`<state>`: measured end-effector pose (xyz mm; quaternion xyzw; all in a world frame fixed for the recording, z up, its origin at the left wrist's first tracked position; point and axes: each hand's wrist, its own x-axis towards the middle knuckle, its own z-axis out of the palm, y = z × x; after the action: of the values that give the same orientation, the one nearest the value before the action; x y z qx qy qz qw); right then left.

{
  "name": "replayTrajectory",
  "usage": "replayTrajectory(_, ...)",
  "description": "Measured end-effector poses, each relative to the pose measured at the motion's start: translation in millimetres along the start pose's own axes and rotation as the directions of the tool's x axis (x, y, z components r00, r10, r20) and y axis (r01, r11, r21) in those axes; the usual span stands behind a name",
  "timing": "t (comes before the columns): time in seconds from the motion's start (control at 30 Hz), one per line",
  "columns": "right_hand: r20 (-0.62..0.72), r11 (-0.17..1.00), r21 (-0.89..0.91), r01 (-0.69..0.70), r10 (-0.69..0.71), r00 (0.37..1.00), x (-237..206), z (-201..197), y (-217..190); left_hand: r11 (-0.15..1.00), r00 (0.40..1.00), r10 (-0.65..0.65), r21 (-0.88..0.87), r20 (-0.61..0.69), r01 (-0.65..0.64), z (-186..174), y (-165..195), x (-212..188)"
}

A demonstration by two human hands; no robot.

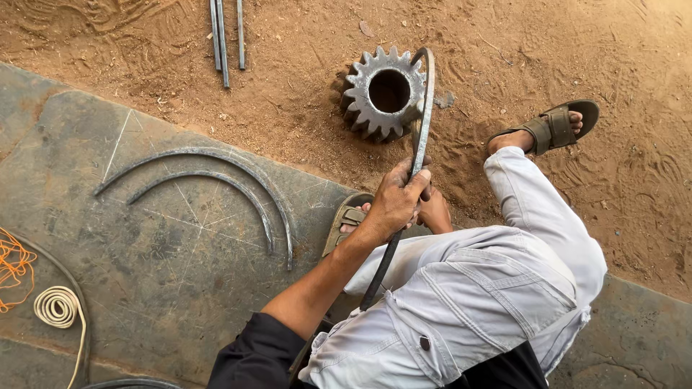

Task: The person sits on the ground and uses a hammer to bend a metal rod around a gear-shaped metal object. They repeatedly reposition the rod and strike it to form a curved shape, then place the finished piece on a metal plate.

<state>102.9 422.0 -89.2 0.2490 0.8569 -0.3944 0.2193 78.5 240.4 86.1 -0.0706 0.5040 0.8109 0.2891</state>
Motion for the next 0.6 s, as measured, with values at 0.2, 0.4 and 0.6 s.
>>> replayTrajectory(0.2,0.024,0.994,0.003,0.113,-0.113,0.993,-1,0,3,0.996,0.998,0.050,0.074,0.034,-0.052,-4,-11,7)
replayTrajectory(0.4,-0.015,0.998,0.048,-0.030,0.031,0.999,22,8,16,0.955,0.997,0.071,0.288,0.000,-0.068,-30,-43,22)
replayTrajectory(0.6,-0.028,0.952,0.297,-0.075,0.088,0.996,52,21,49,0.722,0.986,0.112,0.692,-0.124,0.005,-130,-82,56)
